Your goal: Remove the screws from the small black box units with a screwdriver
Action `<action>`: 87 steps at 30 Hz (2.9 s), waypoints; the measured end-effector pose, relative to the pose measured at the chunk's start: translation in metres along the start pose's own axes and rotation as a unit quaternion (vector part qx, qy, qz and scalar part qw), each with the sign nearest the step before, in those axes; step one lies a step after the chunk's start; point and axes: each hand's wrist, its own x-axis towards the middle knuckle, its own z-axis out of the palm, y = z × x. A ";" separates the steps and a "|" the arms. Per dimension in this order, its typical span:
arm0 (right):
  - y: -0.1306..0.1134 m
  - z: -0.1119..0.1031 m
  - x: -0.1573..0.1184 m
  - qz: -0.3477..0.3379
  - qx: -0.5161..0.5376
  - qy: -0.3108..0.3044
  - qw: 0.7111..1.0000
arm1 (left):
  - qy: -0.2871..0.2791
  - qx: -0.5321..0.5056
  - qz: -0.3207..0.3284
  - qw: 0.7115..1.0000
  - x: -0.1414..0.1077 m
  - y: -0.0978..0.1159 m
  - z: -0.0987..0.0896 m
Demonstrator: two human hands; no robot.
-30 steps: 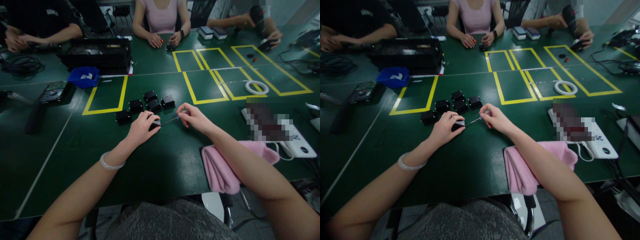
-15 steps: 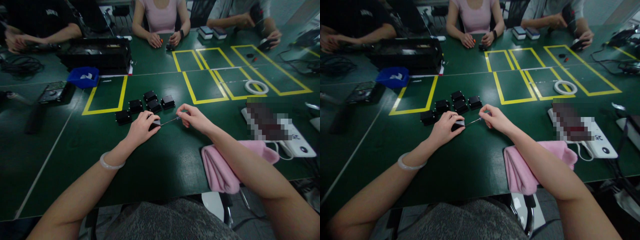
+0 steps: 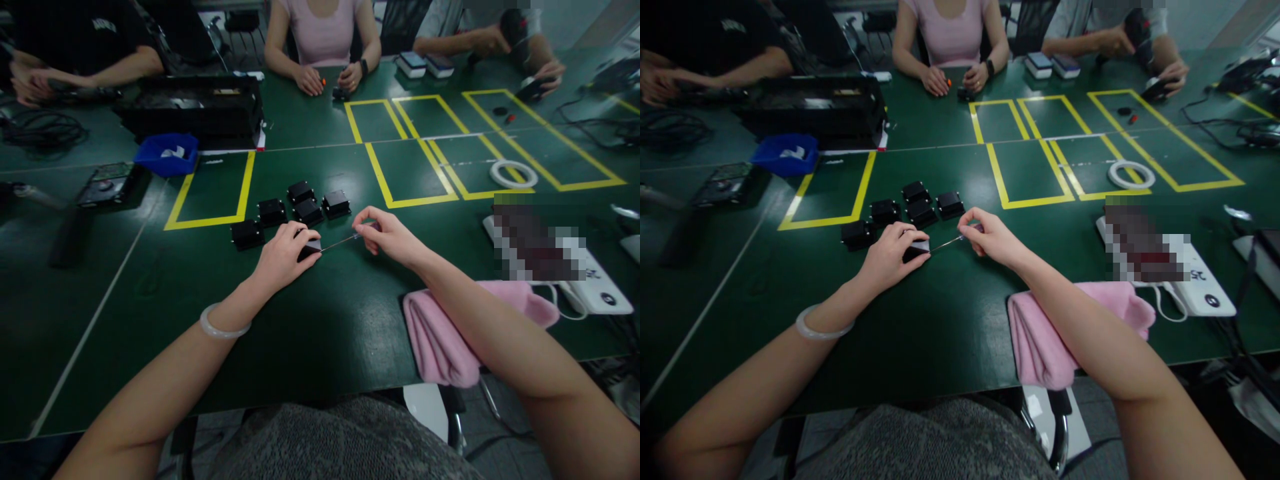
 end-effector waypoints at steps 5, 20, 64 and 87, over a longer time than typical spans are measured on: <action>0.000 0.000 0.000 -0.002 0.007 0.000 1.000 | 0.001 -0.003 0.001 1.000 0.000 0.000 0.000; 0.002 0.000 0.000 -0.005 0.005 0.000 1.000 | 0.002 0.003 0.000 1.000 0.000 0.000 0.001; 0.000 -0.001 0.000 -0.001 0.004 -0.004 1.000 | 0.010 0.002 0.009 1.000 0.000 -0.002 0.002; 0.001 0.000 0.001 0.004 0.037 -0.006 0.999 | 0.009 0.002 0.009 1.000 0.000 0.000 0.001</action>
